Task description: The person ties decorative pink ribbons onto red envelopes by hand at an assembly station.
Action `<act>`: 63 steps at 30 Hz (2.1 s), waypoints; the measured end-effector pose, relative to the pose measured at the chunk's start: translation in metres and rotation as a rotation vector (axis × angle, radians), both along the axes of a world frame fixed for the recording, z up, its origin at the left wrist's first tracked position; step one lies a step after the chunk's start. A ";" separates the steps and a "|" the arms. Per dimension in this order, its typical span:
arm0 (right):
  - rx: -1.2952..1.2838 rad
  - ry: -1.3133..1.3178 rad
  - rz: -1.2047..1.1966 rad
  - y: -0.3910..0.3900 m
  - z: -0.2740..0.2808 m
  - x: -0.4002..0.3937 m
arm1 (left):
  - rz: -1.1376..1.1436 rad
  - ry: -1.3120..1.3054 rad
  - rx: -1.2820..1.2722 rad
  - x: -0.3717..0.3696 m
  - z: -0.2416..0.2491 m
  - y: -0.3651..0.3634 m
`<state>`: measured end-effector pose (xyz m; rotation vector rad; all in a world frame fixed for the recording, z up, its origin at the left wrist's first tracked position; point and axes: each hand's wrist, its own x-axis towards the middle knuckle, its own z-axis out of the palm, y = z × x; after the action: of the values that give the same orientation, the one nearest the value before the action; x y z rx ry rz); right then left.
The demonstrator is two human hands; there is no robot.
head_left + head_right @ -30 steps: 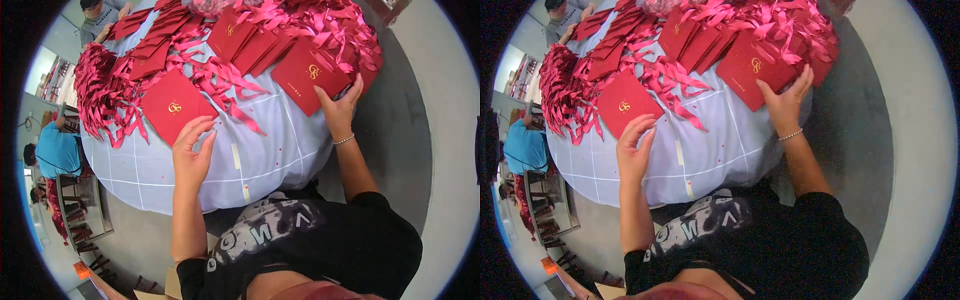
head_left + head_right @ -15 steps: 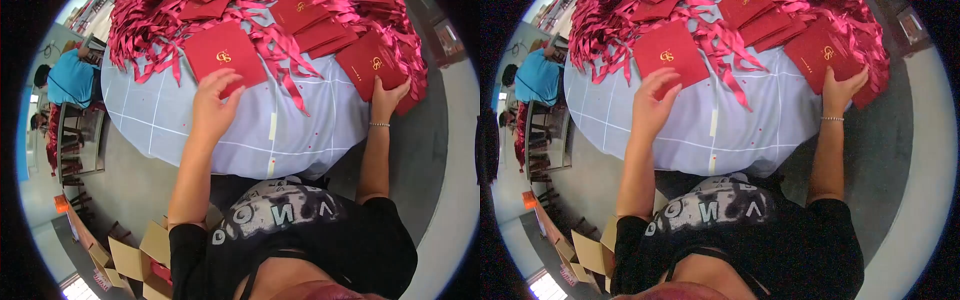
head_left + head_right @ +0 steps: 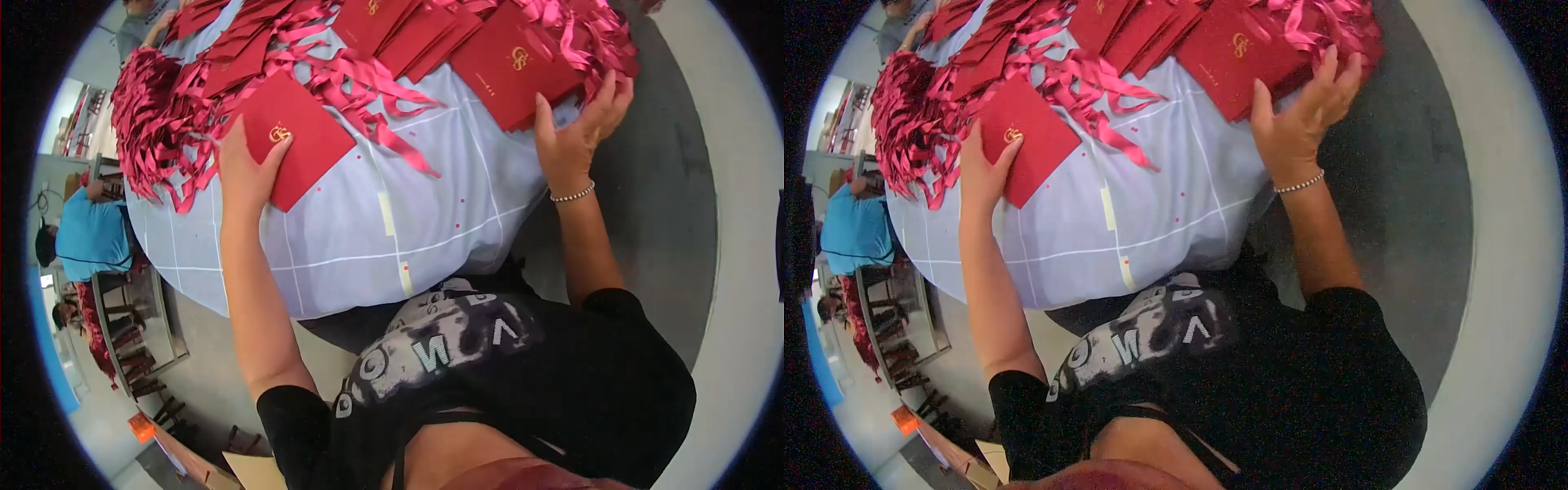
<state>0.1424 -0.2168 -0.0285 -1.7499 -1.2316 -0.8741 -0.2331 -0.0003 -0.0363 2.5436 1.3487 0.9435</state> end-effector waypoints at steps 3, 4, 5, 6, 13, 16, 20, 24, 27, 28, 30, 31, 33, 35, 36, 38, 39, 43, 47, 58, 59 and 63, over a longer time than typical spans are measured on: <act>0.040 -0.100 0.093 0.003 0.008 -0.017 | 0.016 0.057 0.067 0.004 0.000 -0.011; -0.026 -0.069 0.210 0.007 0.003 -0.021 | 0.011 0.063 0.064 0.004 0.002 -0.015; -0.092 -0.041 0.328 0.011 -0.004 -0.024 | 0.005 0.068 0.061 0.005 0.003 -0.018; -0.158 -0.014 0.445 0.014 -0.007 -0.028 | 0.000 0.072 0.058 0.005 0.003 -0.021; -0.601 0.087 0.520 0.064 -0.017 -0.037 | 0.020 -0.022 0.057 0.009 0.025 -0.063; -0.688 0.039 0.516 0.082 -0.021 -0.034 | 0.048 -0.042 -0.034 0.006 0.029 -0.076; -0.617 0.232 0.573 0.087 -0.018 -0.033 | 0.068 -0.069 -0.174 0.000 0.026 -0.091; -0.639 0.461 0.753 0.073 0.009 -0.050 | -0.019 -0.125 -0.262 -0.010 0.007 -0.099; -0.720 0.613 1.030 0.069 0.025 -0.080 | -0.077 -0.149 -0.232 -0.004 0.006 -0.103; -0.771 0.790 1.078 0.070 0.027 -0.095 | -0.096 -0.164 -0.224 -0.002 0.006 -0.104; -0.840 0.995 1.186 0.073 0.029 -0.120 | -0.091 -0.166 -0.314 0.005 0.012 -0.107; -0.850 1.020 1.255 0.075 0.029 -0.130 | -0.085 -0.184 -0.304 0.008 0.010 -0.108; -0.863 1.002 1.338 0.082 0.026 -0.144 | -0.086 -0.216 -0.289 0.010 0.002 -0.108; -0.865 0.921 1.369 0.092 0.024 -0.155 | -0.075 -0.230 -0.309 0.008 0.001 -0.109; -0.817 0.728 1.374 0.097 0.025 -0.158 | -0.071 -0.238 -0.320 0.008 -0.001 -0.110; -0.705 0.356 1.355 0.108 0.026 -0.163 | -0.102 -0.268 -0.252 0.007 -0.009 -0.108; -0.684 0.346 1.352 0.110 0.026 -0.168 | -0.110 -0.282 -0.248 0.007 -0.009 -0.109; -0.624 0.143 1.261 0.111 0.013 -0.177 | -0.136 -0.299 -0.239 0.007 -0.008 -0.111; -0.658 0.090 1.162 0.106 0.011 -0.173 | -0.118 -0.304 -0.235 0.010 -0.007 -0.115; -0.518 0.262 1.178 0.108 0.010 -0.166 | -0.213 -0.245 -0.099 0.005 0.010 -0.124; -0.524 0.260 1.173 0.108 0.009 -0.165 | -0.196 -0.230 -0.050 0.007 0.017 -0.127; -0.483 0.255 1.175 0.108 0.003 -0.161 | -0.190 -0.191 -0.031 0.009 0.015 -0.127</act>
<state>-0.0181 -0.1086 -0.0256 -1.0495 -2.0066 0.3438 -0.2238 -0.1275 -0.0208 2.4328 1.0421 1.0855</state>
